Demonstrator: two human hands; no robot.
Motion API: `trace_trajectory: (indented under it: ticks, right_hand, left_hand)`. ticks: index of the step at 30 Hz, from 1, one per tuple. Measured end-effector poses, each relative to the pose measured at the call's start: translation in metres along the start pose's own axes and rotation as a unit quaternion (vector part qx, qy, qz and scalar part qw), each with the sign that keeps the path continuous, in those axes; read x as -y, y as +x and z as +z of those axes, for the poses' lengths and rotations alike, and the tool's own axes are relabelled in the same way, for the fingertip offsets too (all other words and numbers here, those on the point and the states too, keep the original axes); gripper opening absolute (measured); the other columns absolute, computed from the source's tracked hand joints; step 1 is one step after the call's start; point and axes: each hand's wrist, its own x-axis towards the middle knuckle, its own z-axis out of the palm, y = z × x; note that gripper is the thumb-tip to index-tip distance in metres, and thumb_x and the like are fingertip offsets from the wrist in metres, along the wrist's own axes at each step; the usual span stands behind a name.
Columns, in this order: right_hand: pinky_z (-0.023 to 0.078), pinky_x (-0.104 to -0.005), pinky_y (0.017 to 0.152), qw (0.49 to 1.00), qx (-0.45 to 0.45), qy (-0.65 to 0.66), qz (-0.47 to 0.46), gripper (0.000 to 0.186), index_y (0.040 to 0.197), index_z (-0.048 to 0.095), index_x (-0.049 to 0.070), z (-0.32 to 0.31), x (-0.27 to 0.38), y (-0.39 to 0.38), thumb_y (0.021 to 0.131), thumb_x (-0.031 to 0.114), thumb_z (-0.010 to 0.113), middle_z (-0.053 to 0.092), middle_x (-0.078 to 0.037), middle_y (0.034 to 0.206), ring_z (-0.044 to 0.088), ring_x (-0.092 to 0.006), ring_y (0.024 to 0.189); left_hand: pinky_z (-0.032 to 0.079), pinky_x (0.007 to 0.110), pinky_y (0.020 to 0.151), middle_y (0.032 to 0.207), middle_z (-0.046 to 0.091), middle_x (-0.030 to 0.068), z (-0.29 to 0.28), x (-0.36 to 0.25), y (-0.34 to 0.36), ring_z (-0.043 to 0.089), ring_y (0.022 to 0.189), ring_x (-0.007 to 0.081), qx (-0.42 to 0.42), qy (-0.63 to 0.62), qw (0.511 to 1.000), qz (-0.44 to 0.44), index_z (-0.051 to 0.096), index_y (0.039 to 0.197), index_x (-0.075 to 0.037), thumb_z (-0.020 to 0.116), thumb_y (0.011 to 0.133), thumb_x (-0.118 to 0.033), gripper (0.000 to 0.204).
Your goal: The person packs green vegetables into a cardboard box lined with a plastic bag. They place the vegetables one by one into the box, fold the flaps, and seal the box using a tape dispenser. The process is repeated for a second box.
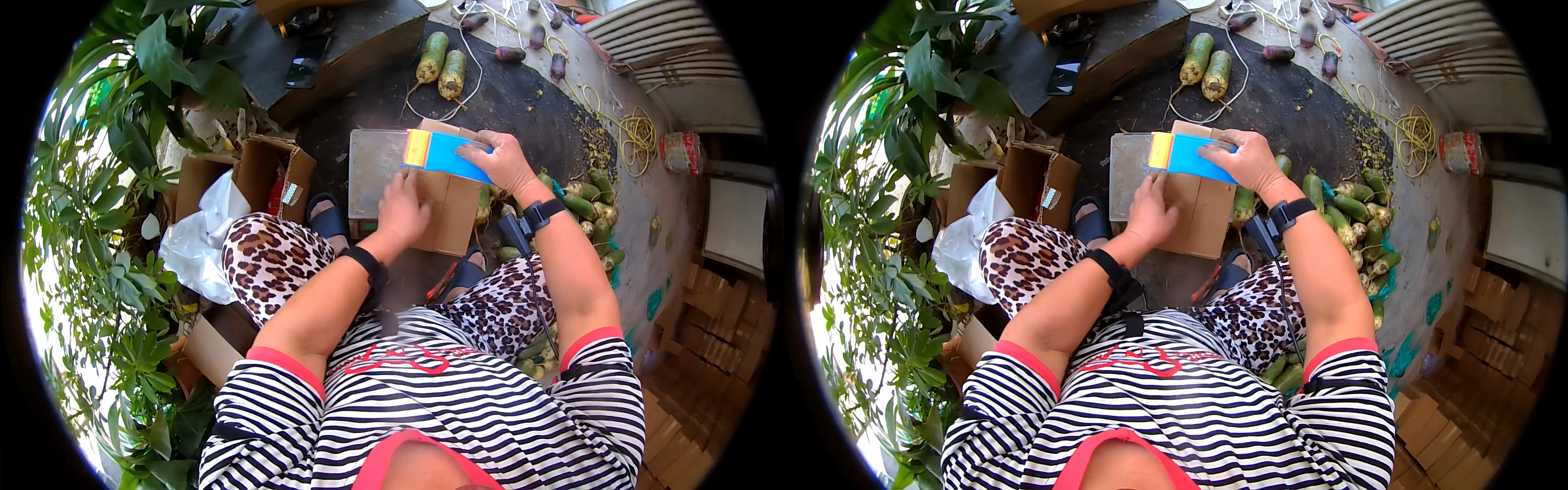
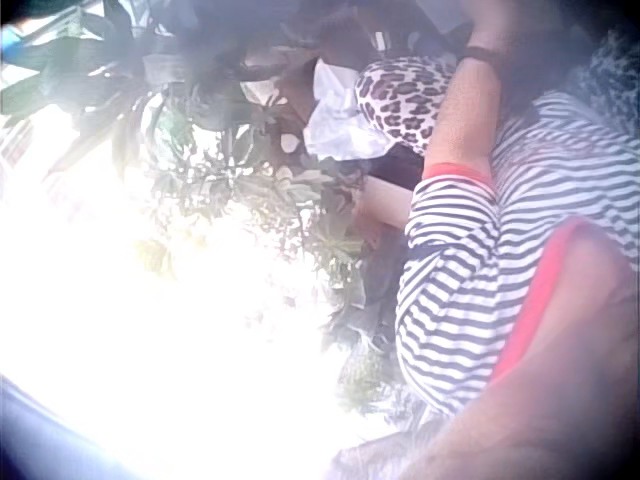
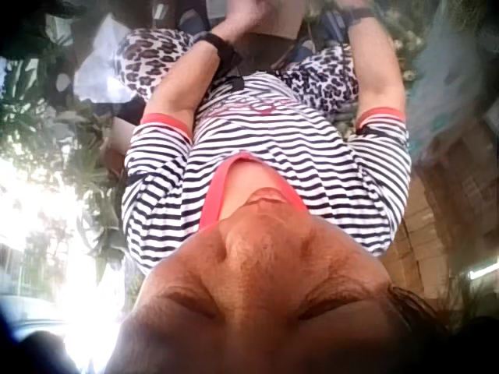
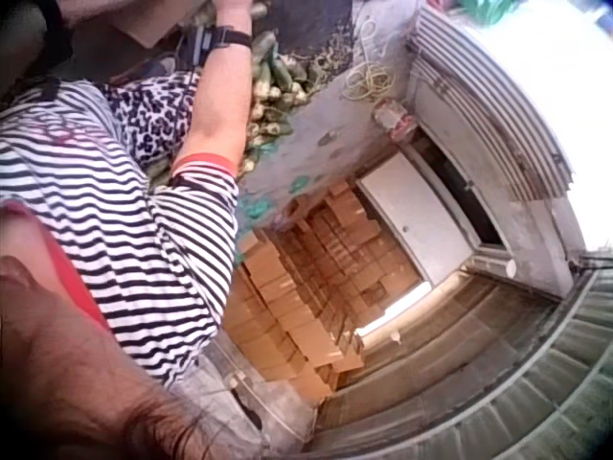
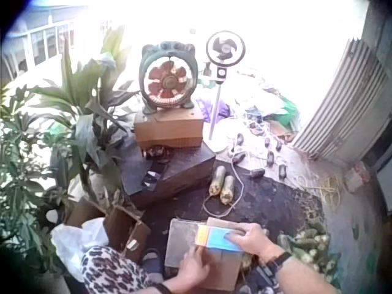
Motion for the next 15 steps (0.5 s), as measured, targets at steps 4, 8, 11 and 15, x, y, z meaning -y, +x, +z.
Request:
trace_trajectory:
  ticks: [4,8,11,15]
  right_hand:
    - [0.051,-0.0304,0.069,1.000,0.008,-0.016,-0.007,0.042,0.098,0.071,-0.004,-0.001,-0.001,0.002,0.079,0.033,0.075,0.068,-0.014,0.078,0.063,-0.0144,0.072]
    - [0.049,-0.0311,0.064,0.998,0.009,-0.061,-0.001,0.038,0.092,0.069,-0.005,-0.014,0.001,-0.014,0.081,0.031,0.073,0.064,-0.011,0.072,0.058,-0.0123,0.068]
    - [0.048,-0.0311,0.062,0.998,0.007,-0.063,-0.003,0.036,0.092,0.069,-0.005,-0.012,0.006,-0.015,0.081,0.030,0.072,0.063,-0.011,0.071,0.057,-0.0119,0.066]
    - [0.048,-0.0311,0.062,0.997,-0.011,-0.073,-0.014,0.034,0.088,0.067,-0.005,-0.014,0.006,-0.029,0.081,0.028,0.072,0.061,-0.011,0.069,0.055,-0.0125,0.065]
  left_hand:
    - [0.047,0.039,0.085,0.105,0.065,0.0111,-0.017,0.049,0.052,0.060,0.098,0.0257,-0.021,-0.395,0.889,-0.229,0.059,0.121,-0.003,0.057,0.095,-0.030,0.038]
    - [0.043,0.032,0.073,0.091,0.065,0.0055,-0.049,0.002,0.058,0.059,0.085,0.0173,0.149,-0.555,0.766,-0.288,0.064,0.106,-0.009,0.046,0.100,-0.049,0.044]
    - [0.042,0.034,0.074,0.092,0.064,0.0028,-0.060,-0.006,0.056,0.056,0.084,0.0164,0.185,-0.592,0.748,-0.235,0.064,0.101,-0.011,0.040,0.101,-0.054,0.050]
    - [0.042,0.034,0.076,0.088,0.062,0.0013,-0.067,-0.014,0.049,0.055,0.082,0.0144,0.157,-0.565,0.778,-0.224,0.064,0.097,-0.012,0.038,0.102,-0.053,0.048]
